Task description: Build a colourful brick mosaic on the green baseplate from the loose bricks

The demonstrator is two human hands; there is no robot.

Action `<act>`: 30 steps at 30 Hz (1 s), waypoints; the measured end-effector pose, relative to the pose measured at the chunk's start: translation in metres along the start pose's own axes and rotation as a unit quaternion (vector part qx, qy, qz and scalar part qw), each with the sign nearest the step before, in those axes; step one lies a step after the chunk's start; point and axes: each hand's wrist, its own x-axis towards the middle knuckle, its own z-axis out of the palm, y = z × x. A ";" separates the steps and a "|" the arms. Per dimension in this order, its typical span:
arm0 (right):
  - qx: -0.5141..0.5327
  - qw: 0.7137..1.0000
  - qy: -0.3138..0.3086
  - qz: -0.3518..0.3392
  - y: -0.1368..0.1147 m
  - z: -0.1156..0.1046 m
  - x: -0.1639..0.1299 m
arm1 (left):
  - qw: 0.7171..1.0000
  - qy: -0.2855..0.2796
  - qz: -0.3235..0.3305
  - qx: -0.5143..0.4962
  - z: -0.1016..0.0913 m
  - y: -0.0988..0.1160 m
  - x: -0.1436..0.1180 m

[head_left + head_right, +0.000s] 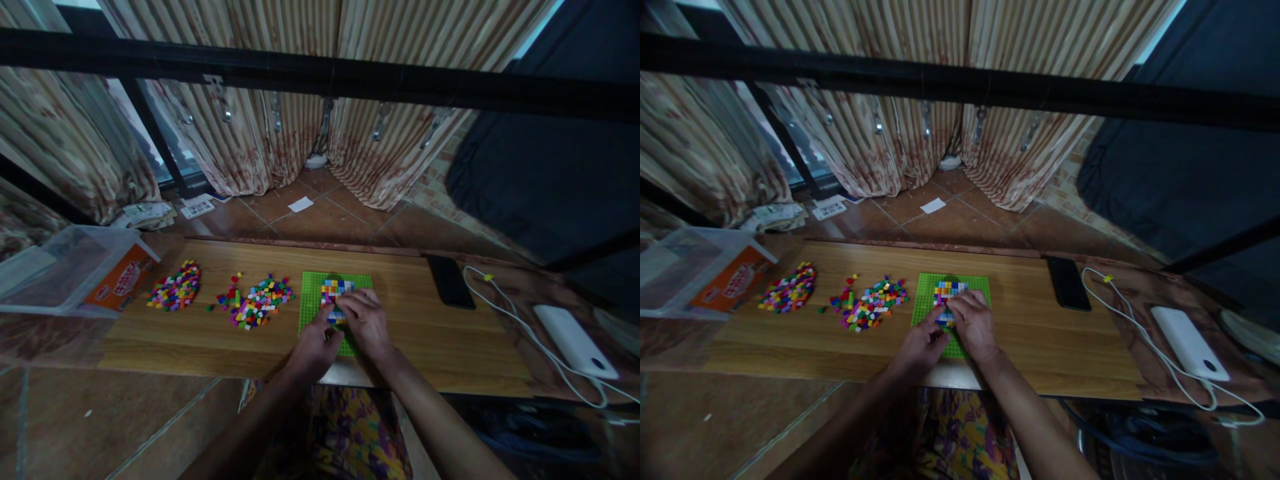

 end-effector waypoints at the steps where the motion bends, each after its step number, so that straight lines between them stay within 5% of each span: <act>1: 0.009 1.000 0.011 0.007 0.000 0.001 -0.001 | 1.000 -0.001 -0.004 -0.007 0.000 0.001 0.000; 17: 0.084 0.982 0.129 0.110 0.007 0.015 -0.010 | 1.000 -0.007 -0.001 -0.028 0.006 0.000 0.001; 30: 0.045 0.996 0.051 0.050 0.004 0.005 -0.002 | 1.000 0.000 -0.011 -0.004 0.005 0.008 -0.001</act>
